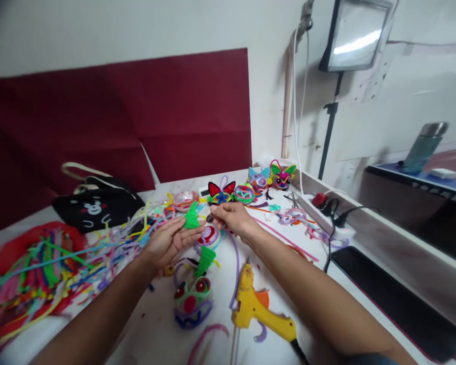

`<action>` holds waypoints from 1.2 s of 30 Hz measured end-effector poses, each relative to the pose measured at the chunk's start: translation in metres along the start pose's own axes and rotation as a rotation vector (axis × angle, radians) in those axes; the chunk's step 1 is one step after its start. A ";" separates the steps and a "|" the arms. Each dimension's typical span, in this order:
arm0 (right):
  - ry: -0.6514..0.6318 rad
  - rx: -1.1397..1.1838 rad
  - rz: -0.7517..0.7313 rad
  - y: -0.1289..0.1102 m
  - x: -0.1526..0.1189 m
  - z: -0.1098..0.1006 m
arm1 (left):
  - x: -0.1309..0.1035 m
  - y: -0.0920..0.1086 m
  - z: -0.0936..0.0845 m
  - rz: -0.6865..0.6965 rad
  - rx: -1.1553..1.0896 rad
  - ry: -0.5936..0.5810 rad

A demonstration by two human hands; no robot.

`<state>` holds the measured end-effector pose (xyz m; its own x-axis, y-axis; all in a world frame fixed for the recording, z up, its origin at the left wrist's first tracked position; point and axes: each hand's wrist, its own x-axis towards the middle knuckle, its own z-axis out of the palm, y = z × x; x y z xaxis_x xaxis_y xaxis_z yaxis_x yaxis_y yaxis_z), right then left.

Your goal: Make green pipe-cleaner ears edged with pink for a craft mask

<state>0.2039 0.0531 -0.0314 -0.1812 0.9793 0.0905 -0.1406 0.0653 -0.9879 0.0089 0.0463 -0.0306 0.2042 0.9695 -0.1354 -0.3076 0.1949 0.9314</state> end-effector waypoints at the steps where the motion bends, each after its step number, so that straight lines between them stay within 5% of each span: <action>1: -0.001 0.011 -0.003 0.001 0.001 -0.001 | 0.005 0.003 -0.001 0.000 -0.002 0.006; 13: -0.057 -0.004 -0.043 -0.006 0.003 -0.008 | 0.042 0.022 -0.009 -0.049 0.041 0.101; 25: -0.239 -0.471 -0.124 -0.003 -0.003 -0.013 | -0.005 -0.001 -0.029 0.020 0.141 0.181; 36: -0.382 -1.057 -0.086 0.046 0.000 0.007 | -0.028 -0.037 -0.045 0.067 0.182 0.155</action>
<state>0.1908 0.0550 -0.0756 -0.5221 0.8527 0.0166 0.6954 0.4369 -0.5706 -0.0271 0.0187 -0.0767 0.0398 0.9933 -0.1089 -0.1399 0.1135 0.9836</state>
